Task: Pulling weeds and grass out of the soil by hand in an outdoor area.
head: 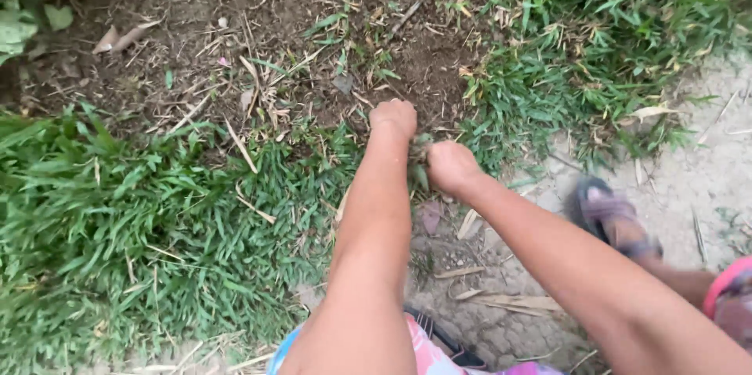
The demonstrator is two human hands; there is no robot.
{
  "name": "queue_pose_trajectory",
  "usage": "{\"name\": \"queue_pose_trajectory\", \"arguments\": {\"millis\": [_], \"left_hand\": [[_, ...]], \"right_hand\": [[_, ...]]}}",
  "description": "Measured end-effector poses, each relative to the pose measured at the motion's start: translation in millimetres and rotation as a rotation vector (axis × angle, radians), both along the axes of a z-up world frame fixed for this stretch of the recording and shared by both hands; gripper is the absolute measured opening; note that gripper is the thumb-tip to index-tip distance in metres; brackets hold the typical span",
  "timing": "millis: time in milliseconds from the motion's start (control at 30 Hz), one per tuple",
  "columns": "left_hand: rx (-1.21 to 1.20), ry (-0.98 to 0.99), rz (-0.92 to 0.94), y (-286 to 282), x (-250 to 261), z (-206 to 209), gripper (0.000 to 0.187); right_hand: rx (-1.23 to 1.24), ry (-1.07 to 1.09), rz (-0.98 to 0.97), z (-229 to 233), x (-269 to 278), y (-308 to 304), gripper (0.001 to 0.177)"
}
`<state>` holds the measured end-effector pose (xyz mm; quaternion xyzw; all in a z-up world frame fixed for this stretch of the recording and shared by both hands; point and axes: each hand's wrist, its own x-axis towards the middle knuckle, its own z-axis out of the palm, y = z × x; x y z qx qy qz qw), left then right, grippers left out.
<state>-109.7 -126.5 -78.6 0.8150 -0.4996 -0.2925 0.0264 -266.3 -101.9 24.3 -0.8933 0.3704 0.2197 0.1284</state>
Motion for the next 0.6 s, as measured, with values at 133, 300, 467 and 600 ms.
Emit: {"name": "queue_pose_trajectory", "arguments": {"millis": [133,300,467,600], "left_hand": [[-0.077,0.061,0.028,19,12,20,0.035],[-0.132,-0.079,-0.032,14,3,16,0.03],[-0.175,-0.19,-0.003,-9,-13,40,0.028],[-0.148,-0.243,-0.07,-14,-29,44,0.028]], "right_hand": [[-0.02,-0.158,-0.031,8,-2,-30,0.03],[-0.124,-0.237,-0.211,-8,-15,-90,0.026],[-0.244,-0.196,0.216,-70,-11,-141,0.043],[-0.531,-0.045,0.265,-95,-5,-175,0.064]]}}
